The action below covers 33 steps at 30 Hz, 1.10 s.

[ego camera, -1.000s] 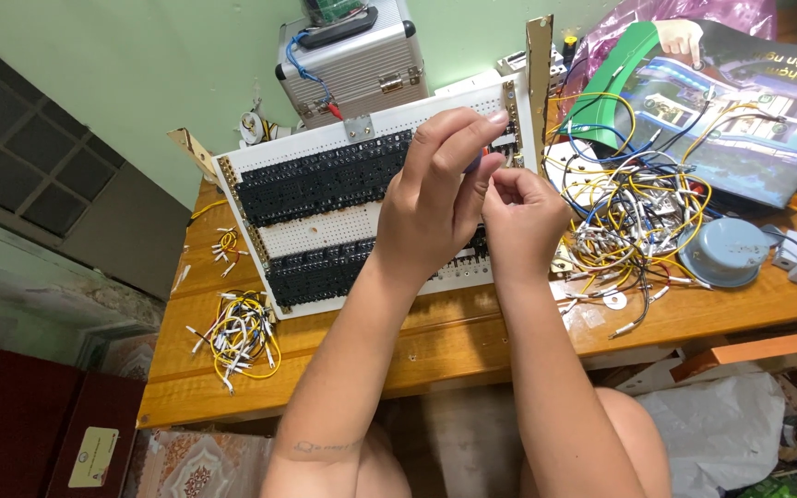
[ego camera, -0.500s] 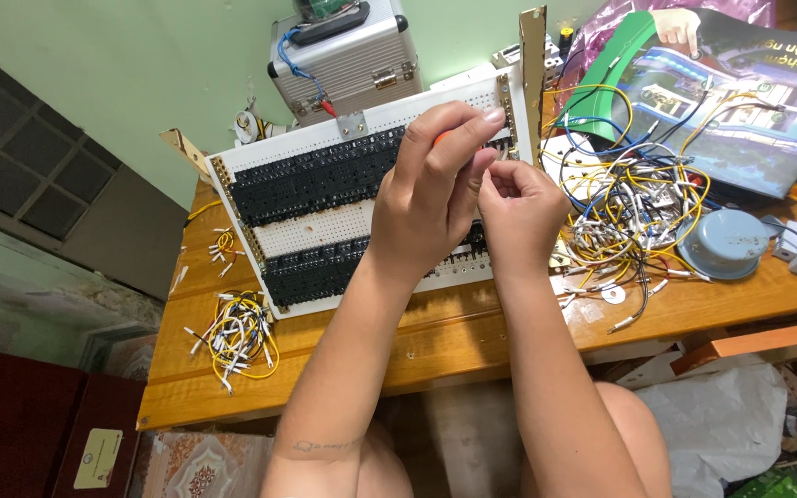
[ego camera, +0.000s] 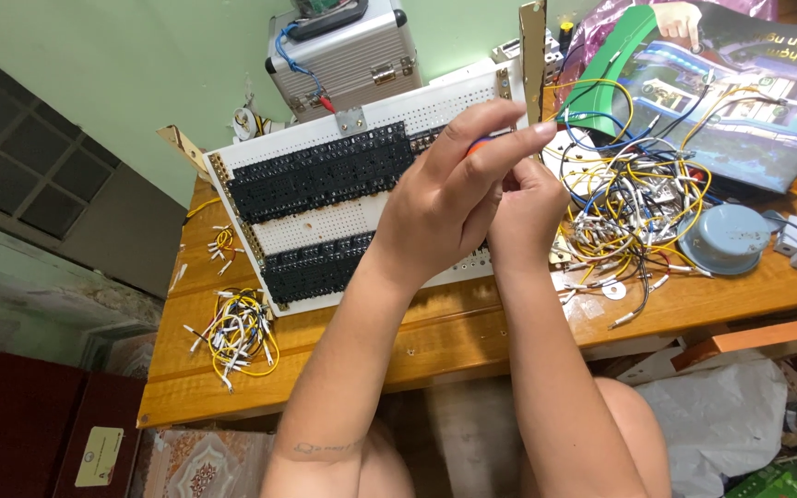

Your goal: Finalizing the wire routing on an electronic control panel by inserting wires into terminal blocks and tightening screws.

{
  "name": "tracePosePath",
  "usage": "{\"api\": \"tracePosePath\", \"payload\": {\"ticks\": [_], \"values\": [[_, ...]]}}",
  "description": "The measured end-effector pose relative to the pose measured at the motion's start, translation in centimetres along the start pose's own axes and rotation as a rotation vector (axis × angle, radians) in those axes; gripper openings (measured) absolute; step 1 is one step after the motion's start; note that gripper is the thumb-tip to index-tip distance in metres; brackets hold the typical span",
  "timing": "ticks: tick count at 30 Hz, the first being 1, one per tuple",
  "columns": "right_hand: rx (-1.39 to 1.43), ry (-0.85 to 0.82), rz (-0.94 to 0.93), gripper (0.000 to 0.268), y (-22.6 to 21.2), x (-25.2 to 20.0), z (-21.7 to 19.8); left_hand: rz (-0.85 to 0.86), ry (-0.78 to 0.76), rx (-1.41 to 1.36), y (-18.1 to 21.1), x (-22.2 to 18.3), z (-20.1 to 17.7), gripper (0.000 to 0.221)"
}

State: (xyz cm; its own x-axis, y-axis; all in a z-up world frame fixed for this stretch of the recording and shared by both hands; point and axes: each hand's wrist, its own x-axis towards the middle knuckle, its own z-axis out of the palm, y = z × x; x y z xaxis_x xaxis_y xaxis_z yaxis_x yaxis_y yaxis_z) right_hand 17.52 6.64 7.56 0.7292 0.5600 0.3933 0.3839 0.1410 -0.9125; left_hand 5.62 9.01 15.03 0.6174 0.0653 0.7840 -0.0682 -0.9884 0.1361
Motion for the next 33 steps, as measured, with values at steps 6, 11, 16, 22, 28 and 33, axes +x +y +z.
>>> {"api": "tracePosePath", "payload": {"ticks": [6, 11, 16, 22, 28, 33], "values": [[0.009, 0.04, -0.251, 0.031, 0.6, -0.2, 0.3, -0.019, 0.097, 0.286, 0.8, 0.4, -1.0, 0.045], [-0.095, 0.116, -0.45, 0.011, 2.2, 0.1, 1.4, -0.042, 0.124, 0.339, 1.3, 0.4, -1.6, 0.036], [-0.074, 0.1, -0.39, 0.032, 2.5, 0.1, 1.5, 0.023, 0.185, 0.43, 0.9, 0.1, -0.8, 0.034], [-0.102, 0.038, -0.431, 0.016, 3.5, 1.0, 1.5, -0.063, 0.143, 0.528, 1.3, 0.0, 0.0, 0.054], [-0.204, 0.03, -0.284, 0.032, 2.8, 0.8, 0.9, 0.021, 0.232, 0.399, 1.8, 0.0, -0.1, 0.043], [-0.549, 0.013, -0.165, 0.039, 1.7, 1.1, 1.7, -0.041, 0.207, 0.515, 2.4, 0.0, -0.3, 0.034]]}}
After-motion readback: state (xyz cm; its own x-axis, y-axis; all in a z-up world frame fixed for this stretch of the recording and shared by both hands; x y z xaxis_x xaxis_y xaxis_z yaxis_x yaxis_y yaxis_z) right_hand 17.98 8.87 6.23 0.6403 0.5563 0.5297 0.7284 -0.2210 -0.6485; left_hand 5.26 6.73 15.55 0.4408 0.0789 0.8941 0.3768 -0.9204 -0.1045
